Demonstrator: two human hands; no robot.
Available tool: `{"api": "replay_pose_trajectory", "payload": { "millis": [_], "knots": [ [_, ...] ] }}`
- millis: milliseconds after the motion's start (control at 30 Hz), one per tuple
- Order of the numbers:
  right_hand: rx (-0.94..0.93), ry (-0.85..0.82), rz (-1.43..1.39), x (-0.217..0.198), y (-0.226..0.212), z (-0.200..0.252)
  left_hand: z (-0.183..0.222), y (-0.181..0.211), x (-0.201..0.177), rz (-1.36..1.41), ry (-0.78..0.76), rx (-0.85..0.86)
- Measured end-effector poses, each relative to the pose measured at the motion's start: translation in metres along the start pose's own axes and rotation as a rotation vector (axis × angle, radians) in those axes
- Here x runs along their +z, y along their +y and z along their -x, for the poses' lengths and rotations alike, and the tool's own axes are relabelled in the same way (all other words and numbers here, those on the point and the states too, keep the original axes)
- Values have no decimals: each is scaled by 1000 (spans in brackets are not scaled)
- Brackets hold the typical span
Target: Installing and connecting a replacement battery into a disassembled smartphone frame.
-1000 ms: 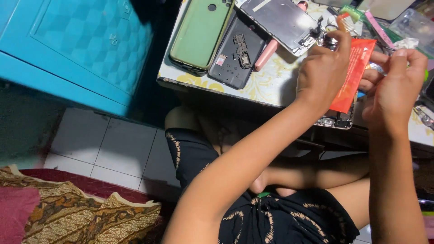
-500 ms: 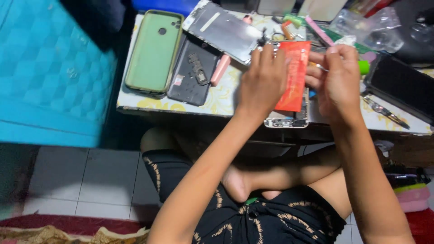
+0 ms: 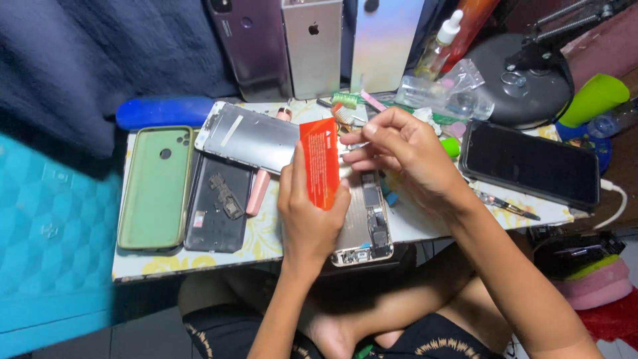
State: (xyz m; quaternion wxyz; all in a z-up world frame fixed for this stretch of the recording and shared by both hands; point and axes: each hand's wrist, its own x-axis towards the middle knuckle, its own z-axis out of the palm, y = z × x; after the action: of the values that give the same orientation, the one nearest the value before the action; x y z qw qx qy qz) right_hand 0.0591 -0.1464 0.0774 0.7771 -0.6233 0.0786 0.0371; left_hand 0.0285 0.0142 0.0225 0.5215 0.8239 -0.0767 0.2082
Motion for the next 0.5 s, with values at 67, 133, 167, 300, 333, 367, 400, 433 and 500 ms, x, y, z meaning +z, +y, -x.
{"api": "replay_pose_trajectory", "payload": {
  "millis": [67, 133, 167, 300, 333, 367, 400, 433, 500],
  "knots": [
    [-52, -27, 29, -10, 2, -9, -2, -2, -4, 67, -4, -60],
    [-107, -60, 55, -19, 9, -21, -4, -6, -5, 129, -2, -116],
    [-162, -91, 74, -24, 15, -26, -3, -7, -5, 296, -22, -201],
    [-226, -179, 269, -26, 5, -28, -8, 3, -7, 698, -65, -393],
    [-225, -181, 268, -21, -1, -27, -11, 3, -7, 696, -63, -394],
    [-298, -215, 320, -16, -6, -24, -11, 4, -8, 755, -54, -436],
    [-371, -249, 372, -11, -10, -21, -11, 4, -10, 814, -44, -478],
    [-361, -251, 370, -10, -13, -25, -12, 3, -10, 811, -42, -488],
    [-622, -418, 621, -6, -19, -32, -14, 1, -11, 822, -30, -485]
  ]
}}
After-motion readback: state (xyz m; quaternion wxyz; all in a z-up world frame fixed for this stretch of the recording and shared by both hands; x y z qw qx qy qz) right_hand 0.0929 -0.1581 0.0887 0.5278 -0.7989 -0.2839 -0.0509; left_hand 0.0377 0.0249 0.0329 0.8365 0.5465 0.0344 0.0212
